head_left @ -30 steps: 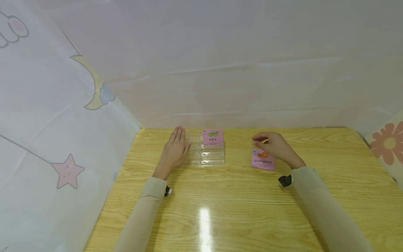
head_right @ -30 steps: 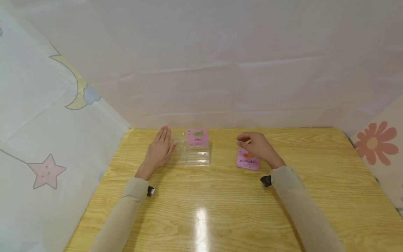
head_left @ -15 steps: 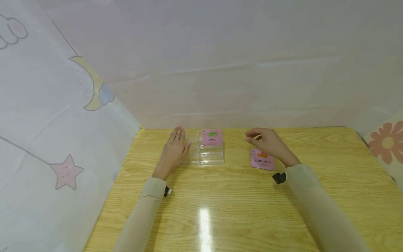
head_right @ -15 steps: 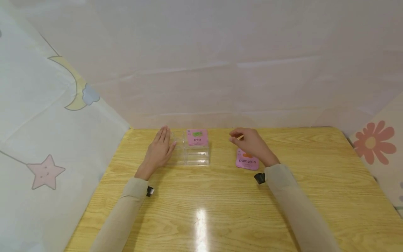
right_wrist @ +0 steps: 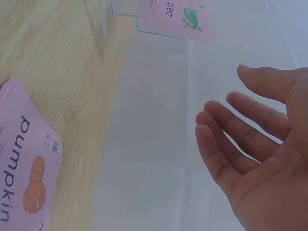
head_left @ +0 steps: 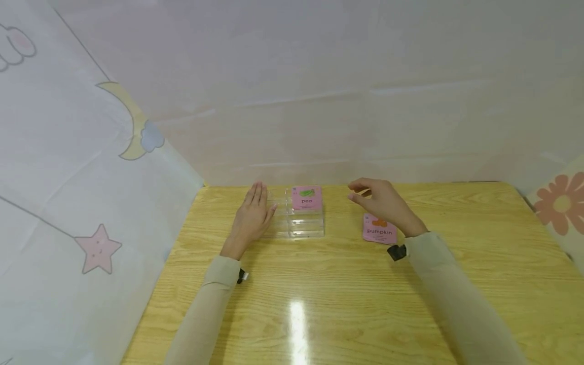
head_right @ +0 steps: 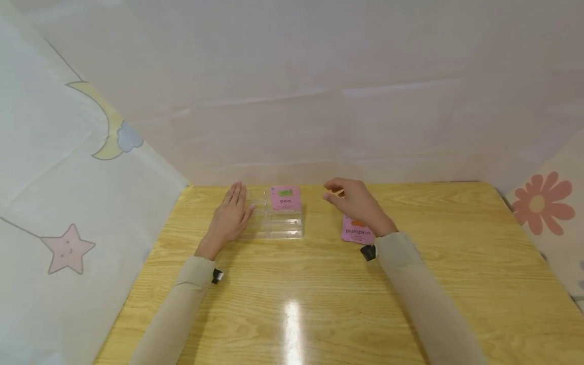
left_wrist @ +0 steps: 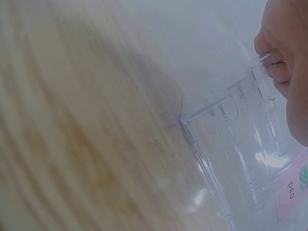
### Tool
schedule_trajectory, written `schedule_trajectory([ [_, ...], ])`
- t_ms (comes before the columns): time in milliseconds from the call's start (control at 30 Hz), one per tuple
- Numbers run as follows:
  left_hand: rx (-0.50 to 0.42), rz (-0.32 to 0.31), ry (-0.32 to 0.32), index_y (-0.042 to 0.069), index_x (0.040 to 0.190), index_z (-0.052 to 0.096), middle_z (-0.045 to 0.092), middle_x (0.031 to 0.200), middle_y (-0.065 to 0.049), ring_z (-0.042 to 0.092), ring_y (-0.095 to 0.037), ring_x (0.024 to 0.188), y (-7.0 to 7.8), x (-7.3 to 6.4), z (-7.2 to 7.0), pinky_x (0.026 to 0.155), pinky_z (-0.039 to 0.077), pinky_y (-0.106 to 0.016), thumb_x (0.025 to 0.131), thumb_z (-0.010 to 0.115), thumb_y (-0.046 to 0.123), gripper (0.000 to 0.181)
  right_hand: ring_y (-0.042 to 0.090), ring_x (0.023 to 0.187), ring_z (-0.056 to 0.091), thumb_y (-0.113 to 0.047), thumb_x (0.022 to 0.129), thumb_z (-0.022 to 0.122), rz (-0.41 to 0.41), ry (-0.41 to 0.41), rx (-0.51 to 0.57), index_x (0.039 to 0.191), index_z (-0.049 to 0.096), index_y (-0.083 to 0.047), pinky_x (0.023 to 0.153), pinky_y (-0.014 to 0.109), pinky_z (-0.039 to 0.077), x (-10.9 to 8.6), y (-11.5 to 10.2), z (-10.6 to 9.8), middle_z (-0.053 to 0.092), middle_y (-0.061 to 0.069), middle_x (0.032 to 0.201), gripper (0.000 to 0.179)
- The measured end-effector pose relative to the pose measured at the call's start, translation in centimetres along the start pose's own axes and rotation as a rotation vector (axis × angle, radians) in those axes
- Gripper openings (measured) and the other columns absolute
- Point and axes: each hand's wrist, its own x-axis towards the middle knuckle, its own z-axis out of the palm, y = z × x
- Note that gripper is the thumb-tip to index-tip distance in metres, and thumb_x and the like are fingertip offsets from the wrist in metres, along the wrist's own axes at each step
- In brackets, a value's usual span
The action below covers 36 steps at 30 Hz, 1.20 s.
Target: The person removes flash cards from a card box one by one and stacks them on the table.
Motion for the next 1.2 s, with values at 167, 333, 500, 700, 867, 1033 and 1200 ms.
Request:
schedule_trajectory([
  [167, 0.013, 0.005, -0.009, -0.013, 0.16, 0.027, 0.032, 0.168, -0.031, 0.027, -0.042, 0.161, 0.0, 0.0, 0.1, 0.135, 0.024, -0.049, 0.115, 0.033, 0.042, 0.071, 0.036, 0.122, 0.068, -0.027, 0.106, 0.064, -0.002, 0.011, 0.005, 0.14, 0.065, -0.006, 0.104, 0.056, 0.057, 0.2, -0.5, 0.3, 0.068, 0.017, 0.14, 0.04],
  [333, 0.014, 0.0, -0.019, -0.012, 0.16, 0.026, 0.03, 0.168, -0.031, 0.025, -0.041, 0.162, 0.1, 0.0, 0.0, 0.135, 0.022, -0.048, 0.115, 0.033, 0.043, 0.072, 0.041, 0.124, 0.068, -0.025, 0.105, 0.067, -0.018, 0.012, 0.01, 0.142, 0.064, -0.006, 0.107, 0.058, 0.056, 0.6, -1.2, 0.4, 0.065, 0.018, 0.146, 0.042],
  [500, 0.01, -0.011, -0.044, -0.012, 0.161, 0.023, 0.026, 0.17, -0.03, 0.022, -0.041, 0.163, 0.1, 0.0, -0.1, 0.136, 0.02, -0.048, 0.115, 0.032, 0.044, 0.073, 0.044, 0.132, 0.063, -0.024, 0.104, 0.068, -0.022, -0.009, -0.005, 0.147, 0.06, -0.005, 0.113, 0.058, 0.052, 1.3, -2.2, 0.7, 0.059, 0.017, 0.154, 0.048],
  [700, 0.012, -0.012, -0.044, -0.011, 0.162, 0.023, 0.025, 0.17, -0.03, 0.024, -0.041, 0.162, 0.1, -0.1, -0.2, 0.136, 0.021, -0.048, 0.115, 0.031, 0.045, 0.073, 0.044, 0.137, 0.059, -0.025, 0.103, 0.07, -0.02, -0.024, -0.019, 0.15, 0.058, -0.007, 0.116, 0.059, 0.05, 2.0, -3.4, 1.2, 0.058, 0.015, 0.156, 0.052],
  [867, 0.015, -0.013, -0.034, -0.011, 0.162, 0.024, 0.026, 0.17, -0.029, 0.025, -0.041, 0.162, 0.1, -0.1, -0.4, 0.135, 0.022, -0.047, 0.115, 0.032, 0.045, 0.073, 0.043, 0.138, 0.059, -0.023, 0.103, 0.069, -0.029, -0.028, -0.028, 0.15, 0.058, -0.006, 0.116, 0.058, 0.05, 2.4, -4.1, 1.6, 0.057, 0.016, 0.156, 0.051],
  [1033, 0.024, -0.008, -0.026, -0.011, 0.161, 0.025, 0.026, 0.17, -0.029, 0.025, -0.041, 0.162, 0.0, -0.1, -0.3, 0.135, 0.022, -0.047, 0.115, 0.033, 0.044, 0.073, 0.035, 0.106, 0.074, -0.024, 0.103, 0.069, -0.053, -0.043, -0.113, 0.15, 0.057, -0.003, 0.112, 0.057, 0.053, 3.0, -4.9, 2.4, 0.065, 0.021, 0.145, 0.053],
  [1200, 0.024, -0.001, -0.019, -0.012, 0.161, 0.025, 0.026, 0.169, -0.03, 0.026, -0.041, 0.162, -0.1, -0.1, -0.2, 0.135, 0.023, -0.047, 0.115, 0.033, 0.044, 0.072, 0.015, 0.057, 0.038, -0.024, 0.102, 0.071, -0.102, -0.064, -0.198, 0.147, 0.057, 0.002, 0.111, 0.055, 0.055, 3.7, -5.6, 3.3, 0.069, 0.024, 0.138, 0.054],
])
